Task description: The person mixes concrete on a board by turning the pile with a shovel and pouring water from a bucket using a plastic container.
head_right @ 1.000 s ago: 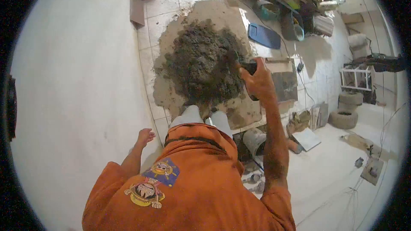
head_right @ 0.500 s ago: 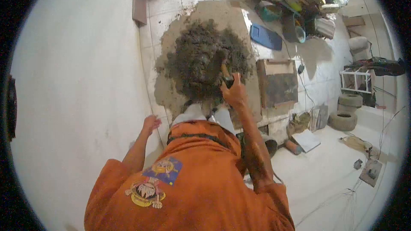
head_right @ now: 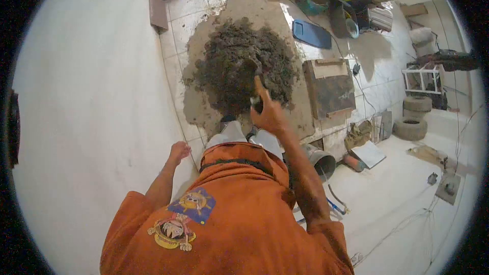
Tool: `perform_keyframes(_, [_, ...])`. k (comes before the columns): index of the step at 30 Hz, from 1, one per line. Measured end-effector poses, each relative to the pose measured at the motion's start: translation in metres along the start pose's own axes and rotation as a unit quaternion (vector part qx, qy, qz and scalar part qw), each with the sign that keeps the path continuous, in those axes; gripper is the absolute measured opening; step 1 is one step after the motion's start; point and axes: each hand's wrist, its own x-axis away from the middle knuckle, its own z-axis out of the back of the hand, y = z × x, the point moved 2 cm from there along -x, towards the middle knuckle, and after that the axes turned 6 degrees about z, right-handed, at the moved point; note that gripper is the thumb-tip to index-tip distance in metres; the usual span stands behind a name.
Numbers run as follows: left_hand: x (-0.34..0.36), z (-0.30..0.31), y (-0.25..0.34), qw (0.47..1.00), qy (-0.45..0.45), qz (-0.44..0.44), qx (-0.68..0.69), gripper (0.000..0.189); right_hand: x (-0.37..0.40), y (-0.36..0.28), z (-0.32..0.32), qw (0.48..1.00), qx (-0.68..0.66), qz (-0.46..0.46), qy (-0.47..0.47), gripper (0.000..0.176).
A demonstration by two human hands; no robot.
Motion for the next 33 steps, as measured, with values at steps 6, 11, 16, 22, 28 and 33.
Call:
perform_keyframes(6, [0.01, 0.019, -0.01, 1.0, 0.027, 0.008, -0.009, 0.02, 0.009, -0.069, 0.149, 0.996, -0.021, 0.046, 0.067, 0.033])
perform_keyframes(11, [0.008, 0.032, -0.016, 0.999, 0.031, 0.033, -0.014, 0.022, 0.009, -0.09, 0.198, 0.996, -0.02, -0.019, 0.088, 0.033])
perform_keyframes(16, [-0.012, 0.034, -0.033, 1.0, 0.012, 0.004, -0.014, 0.023, -0.02, 0.012, 0.003, 0.995, 0.015, 0.006, 0.097, 0.048])
perform_keyframes(22, [0.001, 0.017, -0.007, 1.0, 0.005, -0.028, 0.003, 0.026, -0.011, -0.015, 0.021, 0.998, 0.008, -0.059, 0.023, 0.049])
perform_keyframes(28, [0.025, 0.043, -0.019, 0.999, 0.049, 0.002, 0.015, 0.028, 0.012, -0.071, 0.104, 0.999, 0.029, 0.04, -0.012, 0.039])
perform_keyframes(33, [0.027, 0.046, -0.024, 0.997, 0.061, 0.045, -0.031, 0.028, 0.008, -0.092, 0.155, 0.988, 0.004, 0.14, -0.07, 0.038])
